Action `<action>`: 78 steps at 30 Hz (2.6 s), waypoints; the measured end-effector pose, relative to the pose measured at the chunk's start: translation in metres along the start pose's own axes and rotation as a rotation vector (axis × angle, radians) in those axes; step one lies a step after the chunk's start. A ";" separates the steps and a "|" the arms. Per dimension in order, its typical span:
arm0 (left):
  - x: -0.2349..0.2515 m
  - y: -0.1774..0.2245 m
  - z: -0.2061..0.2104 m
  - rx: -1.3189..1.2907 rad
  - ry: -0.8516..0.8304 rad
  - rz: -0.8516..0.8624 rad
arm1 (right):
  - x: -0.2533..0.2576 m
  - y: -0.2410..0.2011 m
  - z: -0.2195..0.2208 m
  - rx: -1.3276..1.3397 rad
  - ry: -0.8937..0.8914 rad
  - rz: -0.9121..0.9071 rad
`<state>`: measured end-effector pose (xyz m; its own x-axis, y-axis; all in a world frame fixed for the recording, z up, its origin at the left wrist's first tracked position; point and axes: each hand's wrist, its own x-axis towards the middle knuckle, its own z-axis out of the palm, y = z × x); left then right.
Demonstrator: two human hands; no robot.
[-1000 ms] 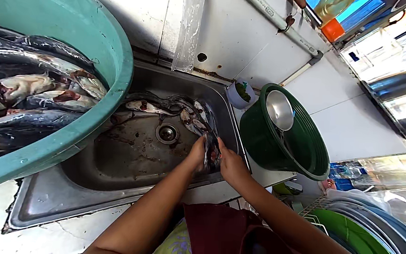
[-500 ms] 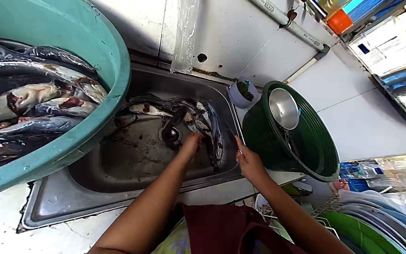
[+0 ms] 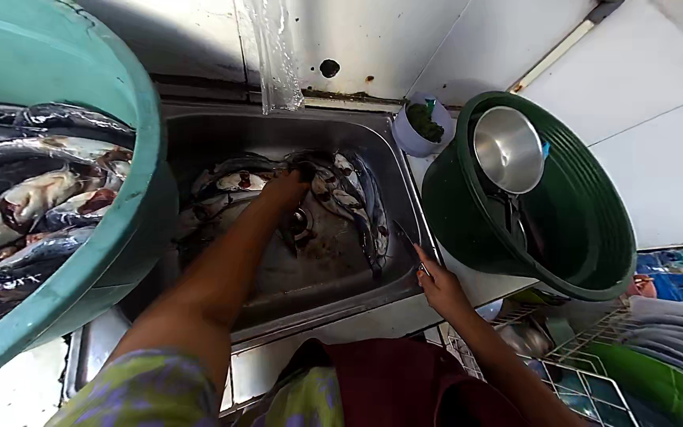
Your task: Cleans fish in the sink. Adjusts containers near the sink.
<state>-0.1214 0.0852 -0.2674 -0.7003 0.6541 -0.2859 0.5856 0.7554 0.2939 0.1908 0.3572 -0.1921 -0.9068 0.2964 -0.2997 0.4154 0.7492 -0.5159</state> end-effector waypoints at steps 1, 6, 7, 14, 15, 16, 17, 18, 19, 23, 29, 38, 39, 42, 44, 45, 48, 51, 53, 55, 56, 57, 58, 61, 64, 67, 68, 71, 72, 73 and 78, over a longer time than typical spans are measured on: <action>0.012 -0.002 0.006 0.075 -0.040 0.003 | 0.002 0.002 0.001 0.047 0.014 0.034; 0.045 -0.010 0.012 0.505 0.050 0.127 | 0.002 0.000 -0.001 0.314 0.027 0.204; 0.049 -0.012 0.010 0.566 0.071 0.166 | 0.002 0.001 -0.001 0.357 0.033 0.210; 0.032 -0.014 0.001 0.551 -0.106 -0.005 | 0.001 0.006 -0.002 0.509 0.042 0.200; 0.024 -0.013 0.001 0.525 -0.132 -0.041 | 0.001 0.006 -0.002 0.518 0.044 0.195; 0.015 -0.011 0.000 0.467 -0.142 -0.080 | 0.002 0.006 -0.001 0.525 0.045 0.190; 0.006 -0.010 0.000 0.388 -0.152 -0.126 | 0.002 0.005 -0.002 0.533 0.045 0.187; -0.003 -0.007 -0.001 0.299 -0.166 -0.173 | 0.002 0.006 -0.002 0.537 0.043 0.184; -0.012 -0.006 -0.001 0.194 -0.165 -0.207 | 0.002 0.006 -0.002 0.538 0.042 0.181; -0.042 -0.004 0.009 -0.291 -0.008 -0.233 | 0.003 0.005 -0.003 0.514 0.032 0.190; -0.086 0.065 0.012 -1.250 0.050 -0.252 | 0.003 -0.040 -0.010 0.273 -0.143 0.141; -0.083 0.164 0.029 -1.836 0.363 0.139 | -0.017 -0.134 -0.048 0.114 -0.178 0.017; -0.081 0.167 0.030 -1.844 0.375 0.171 | -0.020 -0.134 -0.048 0.103 -0.171 0.005; -0.076 0.167 0.036 -1.866 0.385 0.225 | -0.028 -0.134 -0.046 0.087 -0.158 0.003; -0.076 0.165 0.038 -1.876 0.409 0.228 | -0.033 -0.138 -0.045 0.112 -0.180 0.027; -0.076 0.165 0.038 -1.869 0.425 0.218 | -0.035 -0.140 -0.043 0.136 -0.188 0.041; -0.076 0.163 0.037 -1.811 0.481 0.191 | -0.037 -0.147 -0.039 0.249 -0.184 0.084; -0.077 0.164 0.035 -1.815 0.539 0.168 | -0.036 -0.153 -0.033 0.339 -0.165 0.094; -0.079 0.165 0.034 -1.816 0.547 0.148 | -0.032 -0.157 -0.026 0.319 -0.134 0.080; -0.081 0.168 0.034 -1.807 0.548 0.128 | -0.024 -0.164 -0.020 0.202 -0.103 0.064; -0.082 0.169 0.034 -1.810 0.542 0.123 | -0.018 -0.168 -0.017 0.123 -0.088 0.050; -0.083 0.171 0.034 -1.817 0.530 0.126 | -0.011 -0.173 -0.014 0.045 -0.063 0.029; -0.084 0.172 0.035 -1.824 0.516 0.134 | -0.003 -0.177 -0.012 -0.021 -0.032 0.000; -0.085 0.176 0.036 -1.868 0.510 0.142 | 0.017 -0.181 -0.005 -0.123 0.037 -0.059; -0.084 0.174 0.034 -1.945 0.513 0.088 | 0.013 -0.177 -0.004 -0.171 0.006 -0.086; -0.080 0.169 0.034 -2.009 0.530 0.029 | -0.015 -0.166 -0.004 -0.272 -0.052 -0.114; -0.080 0.167 0.035 -2.001 0.531 0.023 | -0.022 -0.165 -0.004 -0.315 -0.063 -0.114; -0.080 0.170 0.034 -1.909 0.534 0.044 | -0.020 -0.174 -0.005 -0.395 -0.058 -0.073; -0.082 0.172 0.034 -1.869 0.527 0.064 | -0.012 -0.178 -0.006 -0.393 -0.050 -0.056; -0.083 0.173 0.035 -1.835 0.512 0.093 | -0.002 -0.181 -0.006 -0.372 -0.039 -0.044; -0.077 0.166 0.042 -2.008 0.384 0.287 | 0.016 -0.170 -0.023 0.060 -0.043 -0.046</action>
<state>0.0469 0.1617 -0.2350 -0.8773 0.4794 0.0251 -0.3097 -0.6052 0.7334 0.1042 0.2482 -0.0906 -0.9216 0.2361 -0.3082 0.3783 0.7242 -0.5766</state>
